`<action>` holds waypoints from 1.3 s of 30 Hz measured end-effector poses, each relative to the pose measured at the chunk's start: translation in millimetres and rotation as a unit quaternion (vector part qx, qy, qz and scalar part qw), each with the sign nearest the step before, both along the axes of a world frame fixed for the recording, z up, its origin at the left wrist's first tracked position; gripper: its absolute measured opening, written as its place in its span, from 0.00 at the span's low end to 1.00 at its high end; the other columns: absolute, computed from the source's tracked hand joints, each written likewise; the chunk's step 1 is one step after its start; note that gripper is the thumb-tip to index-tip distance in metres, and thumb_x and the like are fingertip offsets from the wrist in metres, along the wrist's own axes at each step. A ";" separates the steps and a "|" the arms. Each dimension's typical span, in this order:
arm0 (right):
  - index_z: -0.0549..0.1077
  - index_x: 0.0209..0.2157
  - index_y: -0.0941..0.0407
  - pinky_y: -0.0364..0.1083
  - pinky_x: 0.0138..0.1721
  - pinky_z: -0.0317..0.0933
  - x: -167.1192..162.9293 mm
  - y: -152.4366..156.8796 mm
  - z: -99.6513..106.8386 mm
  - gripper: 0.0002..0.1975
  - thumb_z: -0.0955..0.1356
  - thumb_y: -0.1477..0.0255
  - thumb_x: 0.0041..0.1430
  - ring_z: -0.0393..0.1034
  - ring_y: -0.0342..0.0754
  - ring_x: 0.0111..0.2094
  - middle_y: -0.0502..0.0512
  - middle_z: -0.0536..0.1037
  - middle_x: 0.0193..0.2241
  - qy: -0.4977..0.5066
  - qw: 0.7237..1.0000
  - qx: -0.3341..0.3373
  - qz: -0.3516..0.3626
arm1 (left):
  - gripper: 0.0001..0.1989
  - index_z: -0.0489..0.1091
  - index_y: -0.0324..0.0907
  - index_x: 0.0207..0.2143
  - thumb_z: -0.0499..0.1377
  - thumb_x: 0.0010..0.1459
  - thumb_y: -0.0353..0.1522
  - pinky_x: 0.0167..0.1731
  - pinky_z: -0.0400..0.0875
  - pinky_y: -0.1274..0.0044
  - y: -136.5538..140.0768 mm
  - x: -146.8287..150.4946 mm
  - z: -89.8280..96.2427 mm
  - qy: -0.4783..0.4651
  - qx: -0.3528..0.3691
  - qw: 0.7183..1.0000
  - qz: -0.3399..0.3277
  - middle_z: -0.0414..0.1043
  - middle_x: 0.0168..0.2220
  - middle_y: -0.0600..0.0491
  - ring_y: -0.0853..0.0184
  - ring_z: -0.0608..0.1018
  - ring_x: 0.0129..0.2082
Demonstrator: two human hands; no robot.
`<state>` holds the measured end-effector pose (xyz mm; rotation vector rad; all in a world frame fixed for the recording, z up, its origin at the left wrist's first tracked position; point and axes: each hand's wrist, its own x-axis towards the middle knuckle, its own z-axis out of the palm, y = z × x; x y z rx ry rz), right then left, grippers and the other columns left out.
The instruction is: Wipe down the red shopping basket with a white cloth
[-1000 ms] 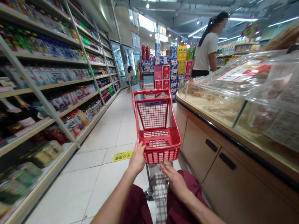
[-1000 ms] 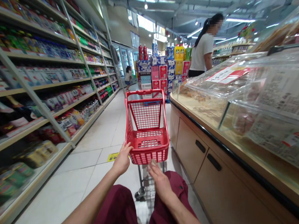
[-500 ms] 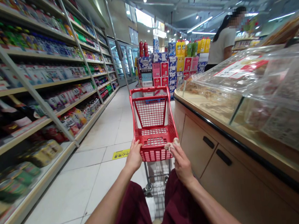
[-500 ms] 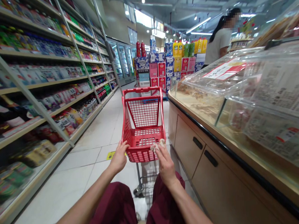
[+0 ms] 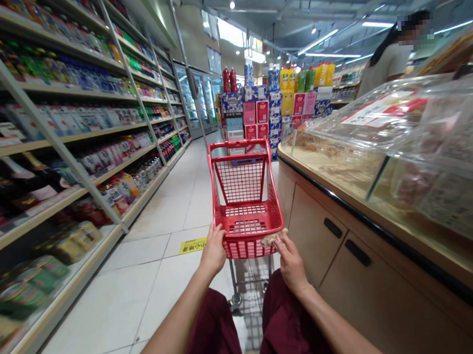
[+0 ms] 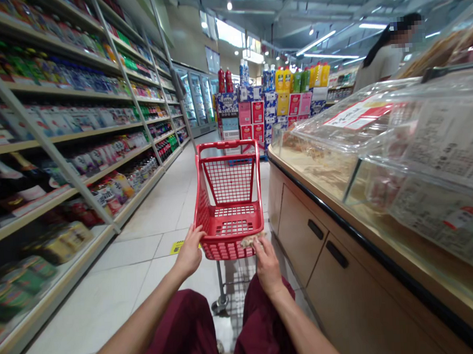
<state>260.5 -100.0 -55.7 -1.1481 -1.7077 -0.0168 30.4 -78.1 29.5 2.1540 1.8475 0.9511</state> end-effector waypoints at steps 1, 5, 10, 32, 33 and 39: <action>0.69 0.46 0.54 0.50 0.47 0.63 -0.5 -2.9 -5.0 0.25 0.56 0.86 0.49 0.64 0.48 0.48 0.58 0.70 0.45 -0.018 1.000 -0.019 0.013 | 0.20 0.67 0.38 0.35 0.45 0.42 0.17 0.56 0.54 0.64 -0.8 0.0 1.7 0.006 -0.007 1.000 0.002 0.63 0.51 0.47 0.62 0.50 0.59; 0.70 0.44 0.53 0.47 0.44 0.65 1.3 -15.6 -10.9 0.23 0.57 0.84 0.49 0.66 0.47 0.45 0.57 0.71 0.43 -0.017 0.999 -0.031 0.039 | 0.19 0.67 0.36 0.37 0.45 0.44 0.18 0.56 0.53 0.64 -6.7 2.4 9.8 0.045 -0.041 0.998 0.013 0.61 0.53 0.42 0.60 0.50 0.59; 0.69 0.45 0.55 0.52 0.51 0.58 -4.4 2.0 37.6 0.19 0.58 0.81 0.54 0.61 0.49 0.50 0.58 0.69 0.45 0.019 0.998 0.058 0.002 | 0.19 0.65 0.37 0.41 0.45 0.47 0.20 0.54 0.46 0.54 -15.3 14.8 7.1 0.132 -0.025 0.989 0.059 0.57 0.56 0.42 0.56 0.50 0.59; 0.70 0.41 0.55 0.52 0.48 0.59 -7.6 25.1 61.3 0.15 0.59 0.79 0.55 0.61 0.48 0.49 0.57 0.70 0.45 -0.063 0.997 0.021 -0.037 | 0.27 0.57 0.34 0.52 0.45 0.46 0.21 0.56 0.46 0.60 -26.5 26.1 4.1 0.209 -0.042 0.974 0.073 0.51 0.59 0.46 0.61 0.50 0.60; 0.70 0.41 0.55 0.53 0.49 0.58 -14.9 22.5 58.6 0.15 0.59 0.78 0.55 0.60 0.49 0.51 0.58 0.70 0.46 -0.064 0.997 0.022 -0.037 | 0.27 0.57 0.33 0.52 0.46 0.46 0.22 0.56 0.46 0.61 -26.8 27.4 3.2 0.207 -0.042 0.974 0.078 0.50 0.59 0.45 0.61 0.49 0.60; 0.71 0.41 0.55 0.56 0.52 0.53 -57.7 13.3 50.6 0.16 0.59 0.81 0.55 0.58 0.50 0.52 0.57 0.72 0.45 -0.127 0.990 0.054 0.031 | 0.27 0.56 0.35 0.53 0.46 0.47 0.22 0.56 0.45 0.60 -29.4 26.3 -1.2 0.220 -0.042 0.972 0.066 0.50 0.59 0.45 0.62 0.49 0.60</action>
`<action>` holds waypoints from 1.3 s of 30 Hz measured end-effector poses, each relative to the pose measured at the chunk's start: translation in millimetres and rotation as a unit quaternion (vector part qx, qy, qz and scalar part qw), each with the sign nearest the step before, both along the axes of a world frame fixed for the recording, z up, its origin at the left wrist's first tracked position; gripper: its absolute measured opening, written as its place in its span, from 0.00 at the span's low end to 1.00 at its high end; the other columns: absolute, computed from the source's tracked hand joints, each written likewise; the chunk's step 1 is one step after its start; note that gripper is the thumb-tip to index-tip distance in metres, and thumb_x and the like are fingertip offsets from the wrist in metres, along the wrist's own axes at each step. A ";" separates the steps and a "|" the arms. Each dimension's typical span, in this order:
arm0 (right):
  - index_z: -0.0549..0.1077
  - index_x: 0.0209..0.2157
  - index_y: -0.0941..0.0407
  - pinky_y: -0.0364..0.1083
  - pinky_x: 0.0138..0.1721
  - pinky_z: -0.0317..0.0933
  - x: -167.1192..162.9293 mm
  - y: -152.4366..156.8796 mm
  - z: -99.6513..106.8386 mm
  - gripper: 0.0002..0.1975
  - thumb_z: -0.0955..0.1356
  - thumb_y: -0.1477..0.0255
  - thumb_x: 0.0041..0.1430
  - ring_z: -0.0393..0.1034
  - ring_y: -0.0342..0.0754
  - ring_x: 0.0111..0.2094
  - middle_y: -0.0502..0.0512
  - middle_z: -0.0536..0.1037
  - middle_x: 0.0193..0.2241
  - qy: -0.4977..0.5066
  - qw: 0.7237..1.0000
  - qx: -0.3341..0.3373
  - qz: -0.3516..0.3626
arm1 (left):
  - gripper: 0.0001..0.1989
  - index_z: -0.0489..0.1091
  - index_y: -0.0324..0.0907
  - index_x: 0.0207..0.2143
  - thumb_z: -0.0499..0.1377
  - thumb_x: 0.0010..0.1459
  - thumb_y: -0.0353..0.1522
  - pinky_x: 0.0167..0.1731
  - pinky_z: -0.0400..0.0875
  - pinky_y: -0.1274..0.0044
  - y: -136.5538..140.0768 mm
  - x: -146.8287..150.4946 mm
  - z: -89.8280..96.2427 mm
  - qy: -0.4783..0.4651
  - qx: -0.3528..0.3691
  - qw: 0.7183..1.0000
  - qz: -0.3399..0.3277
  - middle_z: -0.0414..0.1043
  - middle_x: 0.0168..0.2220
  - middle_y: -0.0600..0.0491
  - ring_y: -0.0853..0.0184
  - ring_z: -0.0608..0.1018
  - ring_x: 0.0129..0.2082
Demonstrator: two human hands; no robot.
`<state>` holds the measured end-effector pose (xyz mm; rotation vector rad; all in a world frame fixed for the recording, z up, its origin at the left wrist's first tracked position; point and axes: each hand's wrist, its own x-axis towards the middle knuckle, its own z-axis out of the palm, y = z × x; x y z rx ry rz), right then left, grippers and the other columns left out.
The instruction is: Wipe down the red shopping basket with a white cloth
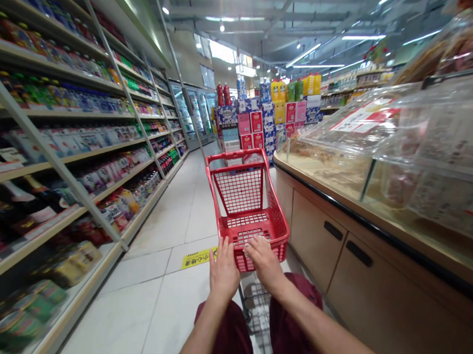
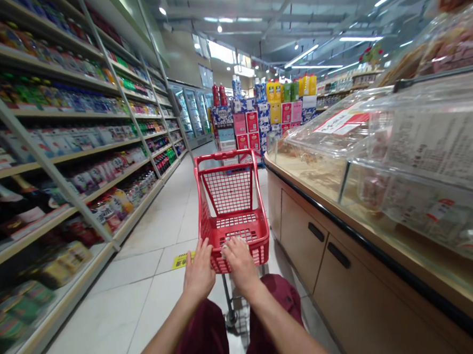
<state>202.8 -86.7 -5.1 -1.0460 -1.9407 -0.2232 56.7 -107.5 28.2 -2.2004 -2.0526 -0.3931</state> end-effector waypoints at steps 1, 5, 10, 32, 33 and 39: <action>0.71 0.41 0.56 0.56 0.51 0.54 8.1 1.2 0.6 0.16 0.59 0.81 0.54 0.58 0.50 0.52 0.57 0.72 0.45 0.006 1.000 -0.005 -0.013 | 0.28 0.56 0.36 0.53 0.45 0.47 0.21 0.56 0.45 0.59 -0.7 -0.7 -0.6 0.002 0.003 1.000 0.000 0.49 0.59 0.46 0.62 0.49 0.60; 0.71 0.41 0.58 0.55 0.49 0.56 40.0 6.1 5.3 0.16 0.58 0.82 0.53 0.58 0.52 0.52 0.61 0.70 0.46 0.062 0.991 -0.041 -0.107 | 0.29 0.55 0.35 0.54 0.46 0.46 0.22 0.56 0.47 0.59 -3.5 2.0 -3.7 -0.006 0.026 1.000 0.008 0.47 0.60 0.44 0.60 0.48 0.60; 0.70 0.42 0.55 0.54 0.51 0.53 6.7 4.0 10.0 0.17 0.59 0.82 0.54 0.59 0.51 0.51 0.57 0.71 0.45 0.006 0.998 -0.052 -0.043 | 0.27 0.56 0.33 0.53 0.46 0.47 0.22 0.55 0.50 0.61 -5.5 4.9 -4.8 0.004 0.031 1.000 -0.002 0.49 0.59 0.44 0.60 0.50 0.60; 0.70 0.41 0.54 0.56 0.49 0.52 17.5 14.6 14.8 0.16 0.60 0.81 0.53 0.59 0.52 0.50 0.61 0.69 0.47 0.013 0.987 -0.074 -0.145 | 0.31 0.50 0.34 0.56 0.46 0.47 0.22 0.56 0.45 0.60 3.0 5.0 -2.9 0.032 -0.004 0.999 0.002 0.42 0.61 0.44 0.61 0.46 0.60; 0.71 0.41 0.54 0.55 0.49 0.53 5.1 14.2 14.6 0.15 0.60 0.80 0.54 0.60 0.51 0.49 0.60 0.69 0.46 0.001 0.991 -0.069 -0.117 | 0.31 0.50 0.34 0.56 0.46 0.47 0.22 0.56 0.45 0.61 3.5 5.5 -2.6 0.032 -0.007 0.999 0.003 0.42 0.61 0.44 0.61 0.46 0.61; 0.70 0.41 0.52 0.57 0.51 0.48 -3.1 11.0 20.4 0.15 0.61 0.79 0.54 0.59 0.52 0.50 0.57 0.69 0.47 -0.032 0.993 -0.070 -0.092 | 0.33 0.48 0.36 0.57 0.45 0.46 0.21 0.57 0.43 0.61 1.9 1.3 0.0 0.068 -0.024 0.997 -0.012 0.41 0.61 0.47 0.63 0.43 0.61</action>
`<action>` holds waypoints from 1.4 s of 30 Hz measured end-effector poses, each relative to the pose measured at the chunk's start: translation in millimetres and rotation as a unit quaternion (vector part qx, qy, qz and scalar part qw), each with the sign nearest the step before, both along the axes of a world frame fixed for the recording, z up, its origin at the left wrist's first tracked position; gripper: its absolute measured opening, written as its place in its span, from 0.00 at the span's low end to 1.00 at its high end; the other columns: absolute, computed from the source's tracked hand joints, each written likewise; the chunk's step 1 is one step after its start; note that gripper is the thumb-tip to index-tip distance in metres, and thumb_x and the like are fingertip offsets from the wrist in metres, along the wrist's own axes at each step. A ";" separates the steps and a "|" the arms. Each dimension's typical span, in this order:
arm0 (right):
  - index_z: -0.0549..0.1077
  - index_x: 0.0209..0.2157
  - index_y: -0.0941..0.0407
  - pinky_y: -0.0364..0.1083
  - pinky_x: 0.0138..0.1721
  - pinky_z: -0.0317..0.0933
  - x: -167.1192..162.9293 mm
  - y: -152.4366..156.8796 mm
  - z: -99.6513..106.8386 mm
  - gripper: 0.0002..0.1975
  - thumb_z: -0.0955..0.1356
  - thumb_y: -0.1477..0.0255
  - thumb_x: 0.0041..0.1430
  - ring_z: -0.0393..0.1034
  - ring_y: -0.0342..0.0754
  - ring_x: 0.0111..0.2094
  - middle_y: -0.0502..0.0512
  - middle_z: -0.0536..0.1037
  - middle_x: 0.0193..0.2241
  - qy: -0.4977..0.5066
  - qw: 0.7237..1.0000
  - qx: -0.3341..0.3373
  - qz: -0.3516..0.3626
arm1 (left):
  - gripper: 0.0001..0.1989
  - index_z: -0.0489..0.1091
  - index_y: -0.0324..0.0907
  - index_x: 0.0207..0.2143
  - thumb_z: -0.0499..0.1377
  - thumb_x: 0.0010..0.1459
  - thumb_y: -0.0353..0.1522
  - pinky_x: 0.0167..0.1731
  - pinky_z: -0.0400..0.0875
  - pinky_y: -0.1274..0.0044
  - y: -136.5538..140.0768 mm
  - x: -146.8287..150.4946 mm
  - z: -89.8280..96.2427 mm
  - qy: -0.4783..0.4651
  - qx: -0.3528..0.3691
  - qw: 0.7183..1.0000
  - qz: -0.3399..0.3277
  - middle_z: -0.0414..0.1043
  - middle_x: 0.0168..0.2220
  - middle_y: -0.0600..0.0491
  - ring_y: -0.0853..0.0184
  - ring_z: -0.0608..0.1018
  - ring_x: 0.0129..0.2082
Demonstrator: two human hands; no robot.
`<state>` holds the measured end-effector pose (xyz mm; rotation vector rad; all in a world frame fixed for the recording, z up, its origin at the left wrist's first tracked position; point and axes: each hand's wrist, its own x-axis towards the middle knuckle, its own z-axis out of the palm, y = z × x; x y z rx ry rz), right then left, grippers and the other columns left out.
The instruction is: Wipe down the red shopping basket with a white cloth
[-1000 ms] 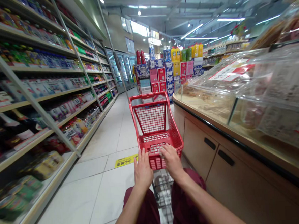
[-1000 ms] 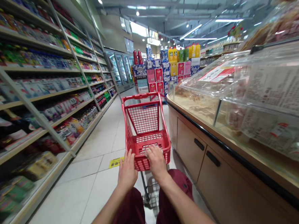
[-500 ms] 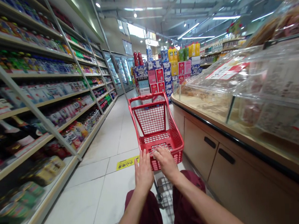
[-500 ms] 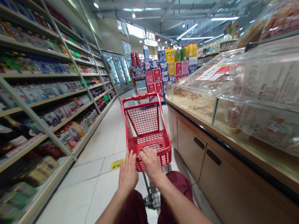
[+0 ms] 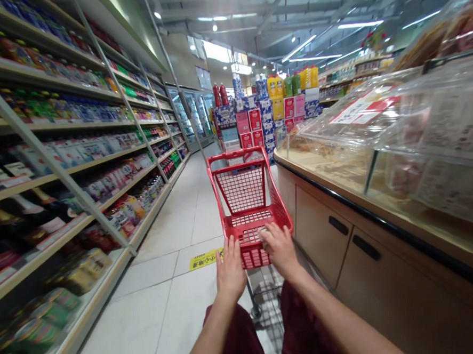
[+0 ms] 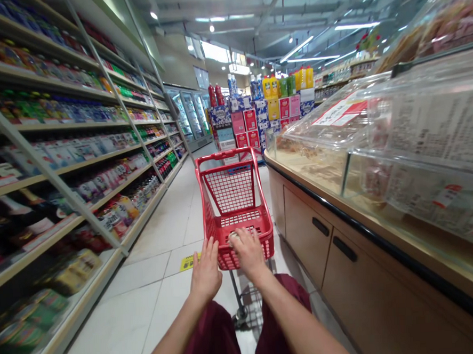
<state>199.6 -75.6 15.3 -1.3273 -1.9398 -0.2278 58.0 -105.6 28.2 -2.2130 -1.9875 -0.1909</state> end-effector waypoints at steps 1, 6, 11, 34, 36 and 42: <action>0.70 0.42 0.52 0.59 0.52 0.46 10.5 0.2 0.6 0.15 0.61 0.79 0.53 0.58 0.53 0.51 0.57 0.68 0.48 0.010 0.999 -0.003 -0.033 | 0.33 0.47 0.36 0.58 0.45 0.46 0.21 0.57 0.43 0.61 -0.4 0.4 -0.4 -0.001 0.002 1.000 -0.002 0.40 0.61 0.47 0.63 0.43 0.61; 0.70 0.42 0.55 0.56 0.50 0.50 14.5 -1.5 -2.5 0.17 0.59 0.81 0.53 0.58 0.53 0.51 0.61 0.67 0.48 0.039 0.997 -0.003 -0.066 | 0.35 0.46 0.33 0.58 0.46 0.44 0.21 0.57 0.43 0.61 -1.5 9.7 -3.4 -0.026 0.008 1.000 0.013 0.38 0.62 0.46 0.61 0.43 0.61; 0.68 0.44 0.52 0.55 0.52 0.49 -1.0 -3.2 -2.6 0.18 0.60 0.81 0.53 0.59 0.50 0.50 0.57 0.69 0.47 0.009 1.000 0.006 0.023 | 0.36 0.45 0.35 0.58 0.45 0.43 0.20 0.57 0.43 0.62 -0.6 7.5 -4.7 -0.010 0.002 1.000 0.004 0.38 0.62 0.47 0.62 0.42 0.61; 0.69 0.43 0.53 0.55 0.52 0.43 -23.6 0.3 -6.8 0.14 0.61 0.77 0.54 0.61 0.50 0.47 0.58 0.71 0.44 0.012 0.999 0.047 0.008 | 0.36 0.46 0.36 0.58 0.48 0.43 0.23 0.57 0.46 0.64 2.1 4.6 -1.5 -0.054 -0.011 0.998 -0.002 0.40 0.62 0.48 0.62 0.43 0.61; 0.68 0.43 0.52 0.56 0.53 0.42 -23.3 -1.4 -8.6 0.15 0.61 0.77 0.54 0.62 0.50 0.46 0.56 0.71 0.44 -0.011 0.998 0.047 0.033 | 0.36 0.46 0.37 0.58 0.47 0.43 0.22 0.57 0.44 0.62 1.6 -1.1 0.0 -0.036 -0.009 0.999 -0.009 0.41 0.61 0.48 0.63 0.44 0.61; 0.69 0.43 0.54 0.59 0.52 0.43 49.9 -1.1 -15.4 0.17 0.59 0.81 0.53 0.61 0.51 0.48 0.58 0.70 0.45 0.036 0.997 0.035 -0.062 | 0.36 0.46 0.35 0.58 0.46 0.43 0.22 0.57 0.43 0.61 -0.3 -5.7 -4.0 -0.028 0.024 0.999 -0.011 0.40 0.61 0.47 0.62 0.45 0.61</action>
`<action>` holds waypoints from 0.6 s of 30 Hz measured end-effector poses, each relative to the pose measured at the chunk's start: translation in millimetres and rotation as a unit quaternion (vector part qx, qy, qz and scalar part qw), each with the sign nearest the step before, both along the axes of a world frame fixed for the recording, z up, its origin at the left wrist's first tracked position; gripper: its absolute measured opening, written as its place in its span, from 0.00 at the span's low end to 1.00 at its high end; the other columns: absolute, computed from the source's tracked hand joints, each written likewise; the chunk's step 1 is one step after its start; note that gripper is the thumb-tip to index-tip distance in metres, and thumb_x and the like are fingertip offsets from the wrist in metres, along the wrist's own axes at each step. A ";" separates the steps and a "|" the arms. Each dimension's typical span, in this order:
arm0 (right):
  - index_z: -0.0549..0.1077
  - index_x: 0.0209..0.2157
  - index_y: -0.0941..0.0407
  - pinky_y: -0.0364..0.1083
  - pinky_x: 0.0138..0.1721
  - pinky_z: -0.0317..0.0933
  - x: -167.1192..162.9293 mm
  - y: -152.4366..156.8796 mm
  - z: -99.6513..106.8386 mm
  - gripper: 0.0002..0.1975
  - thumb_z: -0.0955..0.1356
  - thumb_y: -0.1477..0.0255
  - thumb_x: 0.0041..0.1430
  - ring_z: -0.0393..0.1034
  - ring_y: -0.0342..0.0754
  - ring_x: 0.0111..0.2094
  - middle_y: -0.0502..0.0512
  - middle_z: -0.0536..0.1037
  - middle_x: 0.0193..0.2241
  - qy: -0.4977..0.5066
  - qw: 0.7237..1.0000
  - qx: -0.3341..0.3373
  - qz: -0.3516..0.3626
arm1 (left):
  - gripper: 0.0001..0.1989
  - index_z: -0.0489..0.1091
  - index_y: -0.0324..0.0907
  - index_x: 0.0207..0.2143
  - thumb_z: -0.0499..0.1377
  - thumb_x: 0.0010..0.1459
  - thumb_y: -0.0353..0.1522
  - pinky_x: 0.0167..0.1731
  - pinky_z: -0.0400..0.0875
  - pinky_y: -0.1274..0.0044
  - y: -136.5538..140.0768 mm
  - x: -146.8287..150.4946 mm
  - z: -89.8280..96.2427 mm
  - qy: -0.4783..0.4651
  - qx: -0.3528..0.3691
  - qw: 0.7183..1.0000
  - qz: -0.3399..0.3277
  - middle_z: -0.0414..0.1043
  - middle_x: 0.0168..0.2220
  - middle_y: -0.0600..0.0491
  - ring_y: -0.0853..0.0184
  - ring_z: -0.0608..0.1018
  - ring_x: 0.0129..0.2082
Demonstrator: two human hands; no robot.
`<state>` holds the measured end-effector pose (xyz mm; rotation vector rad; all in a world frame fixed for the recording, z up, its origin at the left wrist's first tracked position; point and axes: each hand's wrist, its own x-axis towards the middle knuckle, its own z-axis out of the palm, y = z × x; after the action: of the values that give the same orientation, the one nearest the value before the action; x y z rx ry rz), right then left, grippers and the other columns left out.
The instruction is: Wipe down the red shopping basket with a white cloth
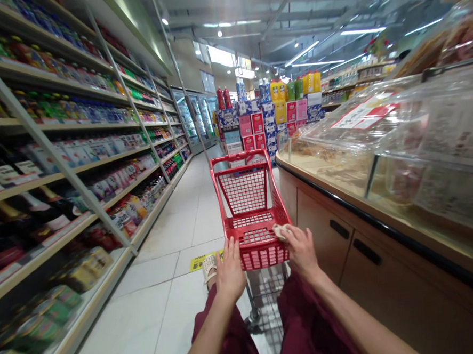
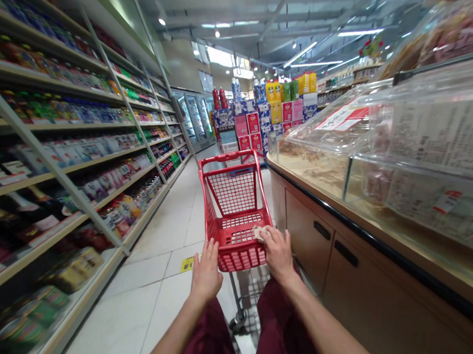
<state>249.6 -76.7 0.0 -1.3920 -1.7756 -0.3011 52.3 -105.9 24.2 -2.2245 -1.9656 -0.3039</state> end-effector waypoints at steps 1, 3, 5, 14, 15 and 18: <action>0.69 0.43 0.55 0.59 0.52 0.44 0.5 0.1 -1.1 0.18 0.58 0.81 0.53 0.60 0.51 0.49 0.59 0.70 0.46 0.010 1.000 0.009 -0.007 | 0.36 0.46 0.34 0.58 0.47 0.42 0.22 0.56 0.43 0.61 -0.3 2.6 -1.0 -0.007 0.003 1.000 0.008 0.40 0.61 0.46 0.62 0.44 0.61; 0.69 0.42 0.57 0.57 0.52 0.47 -14.4 -0.1 -0.9 0.18 0.57 0.82 0.52 0.59 0.51 0.50 0.60 0.70 0.45 0.020 0.999 0.023 0.025 | 0.36 0.46 0.33 0.57 0.48 0.42 0.22 0.56 0.44 0.61 -0.7 7.9 -1.6 -0.021 -0.002 1.000 0.022 0.40 0.61 0.45 0.61 0.43 0.61; 0.71 0.40 0.55 0.54 0.51 0.51 -37.4 -0.2 4.9 0.18 0.57 0.83 0.52 0.61 0.50 0.48 0.58 0.71 0.43 0.041 0.995 0.019 0.094 | 0.37 0.47 0.33 0.57 0.49 0.40 0.22 0.57 0.43 0.61 -0.7 10.7 0.4 -0.035 -0.018 0.999 0.021 0.40 0.61 0.45 0.61 0.43 0.61; 0.69 0.32 0.58 0.42 0.28 0.62 -32.6 0.9 53.0 0.11 0.61 0.73 0.43 0.67 0.44 0.26 0.50 0.74 0.26 0.483 0.811 -0.214 0.251 | 0.24 0.57 0.38 0.51 0.50 0.49 0.29 0.49 0.63 0.72 8.6 28.6 20.3 -0.543 0.000 0.840 -0.004 0.63 0.52 0.46 0.66 0.67 0.51; 0.69 0.31 0.58 0.42 0.26 0.62 -32.2 0.5 52.8 0.11 0.62 0.72 0.42 0.67 0.44 0.25 0.49 0.73 0.24 0.514 0.778 -0.240 0.270 | 0.22 0.60 0.39 0.48 0.52 0.48 0.31 0.43 0.67 0.74 9.8 34.1 20.1 -0.599 -0.029 0.800 -0.025 0.68 0.47 0.47 0.65 0.71 0.45; 0.70 0.33 0.58 0.41 0.25 0.61 -37.3 -1.7 46.6 0.14 0.65 0.70 0.40 0.67 0.43 0.24 0.49 0.74 0.25 0.588 0.725 -0.258 0.250 | 0.15 0.67 0.39 0.35 0.58 0.42 0.34 0.26 0.71 0.77 13.3 45.8 15.6 -0.684 -0.061 0.727 -0.017 0.74 0.29 0.53 0.68 0.75 0.27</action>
<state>212.3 -78.4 46.5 -0.9347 -1.0095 1.2183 98.1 -92.6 39.8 -2.1933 -2.3664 -2.4497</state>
